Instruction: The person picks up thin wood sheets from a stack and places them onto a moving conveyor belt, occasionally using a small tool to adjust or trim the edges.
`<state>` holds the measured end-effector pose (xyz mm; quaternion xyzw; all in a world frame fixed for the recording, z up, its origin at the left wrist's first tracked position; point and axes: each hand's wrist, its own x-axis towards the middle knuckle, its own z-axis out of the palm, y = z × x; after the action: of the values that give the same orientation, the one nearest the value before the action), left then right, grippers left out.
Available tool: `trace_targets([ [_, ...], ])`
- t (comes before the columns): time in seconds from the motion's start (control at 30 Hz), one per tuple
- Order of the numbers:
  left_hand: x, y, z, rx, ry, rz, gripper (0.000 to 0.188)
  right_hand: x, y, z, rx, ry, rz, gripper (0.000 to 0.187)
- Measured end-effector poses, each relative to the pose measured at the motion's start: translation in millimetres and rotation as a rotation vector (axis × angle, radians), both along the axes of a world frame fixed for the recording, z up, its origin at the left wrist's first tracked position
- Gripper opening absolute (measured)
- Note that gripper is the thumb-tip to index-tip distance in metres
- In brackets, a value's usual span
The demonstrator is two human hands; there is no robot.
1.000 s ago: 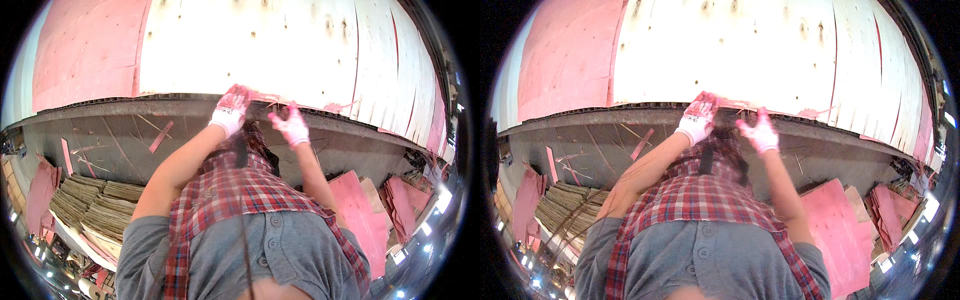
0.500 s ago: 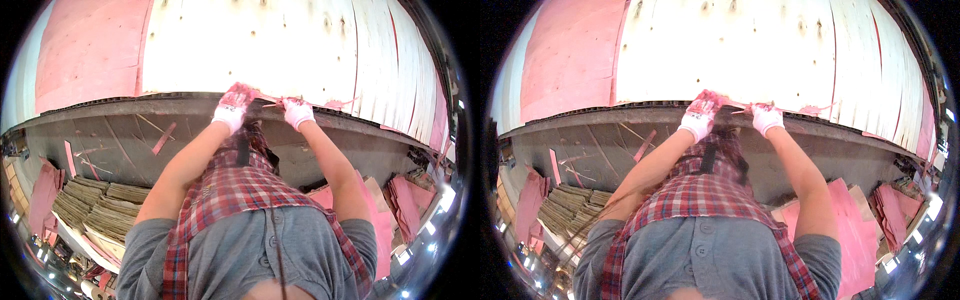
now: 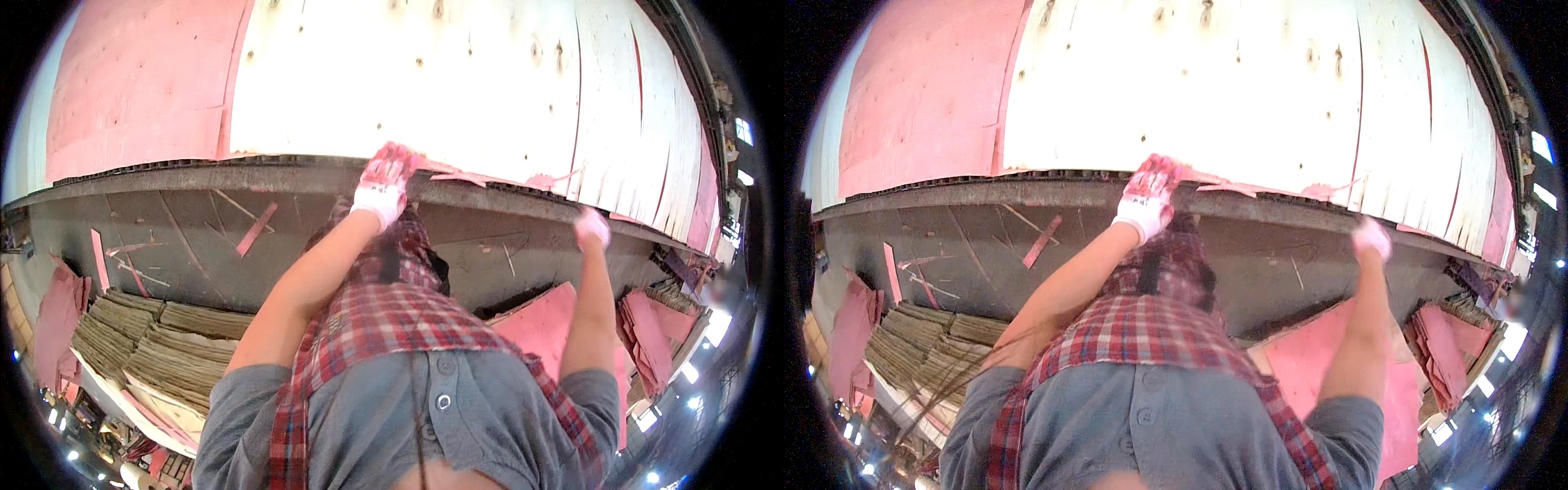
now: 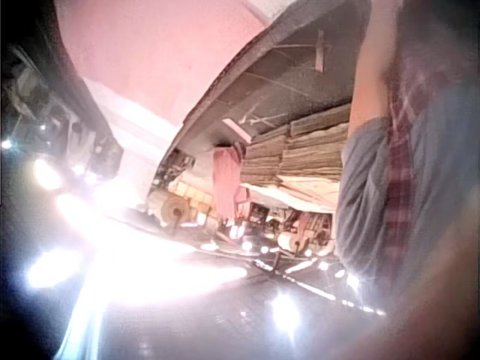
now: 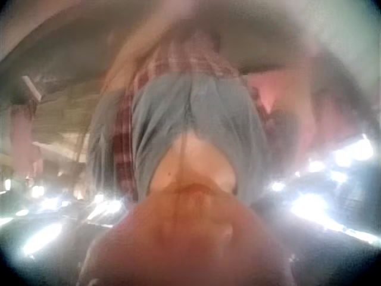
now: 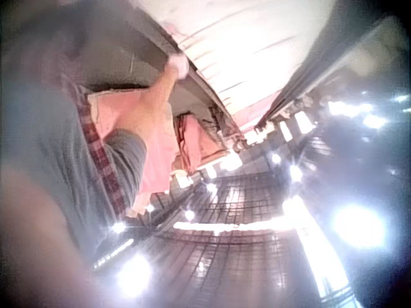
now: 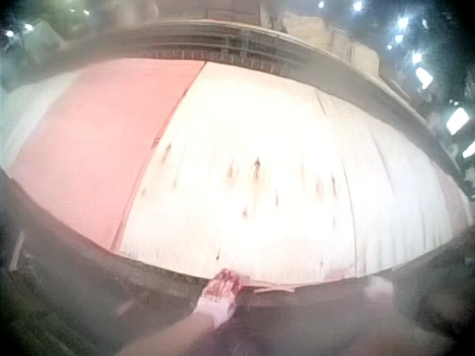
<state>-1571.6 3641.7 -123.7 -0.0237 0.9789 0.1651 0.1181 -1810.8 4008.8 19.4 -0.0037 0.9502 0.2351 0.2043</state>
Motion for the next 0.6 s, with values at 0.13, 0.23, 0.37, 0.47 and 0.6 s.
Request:
trace_targets([
  [0.13,3,3,7,0.03,0.002,-0.006,0.074,-5,94,6,-0.713,-0.032,-0.662,0.043],
  [0.23,1,0,2,0.003,0.029,-0.012,0.077,68,-26,6,-0.979,-0.393,-0.466,0.062],
  [0.37,-4,-6,5,-0.025,0.006,-0.049,0.077,123,-135,-69,-1.409,-0.64,-0.929,0.058],
  [0.47,-2,-6,8,-0.046,-0.011,-0.074,0.078,117,-176,-125,-1.566,-0.303,-1.205,0.034],
  [0.6,-1,-5,12,-0.096,-0.024,-0.098,0.077,105,-128,-163,-1.558,0.044,-1.087,0.017],
])
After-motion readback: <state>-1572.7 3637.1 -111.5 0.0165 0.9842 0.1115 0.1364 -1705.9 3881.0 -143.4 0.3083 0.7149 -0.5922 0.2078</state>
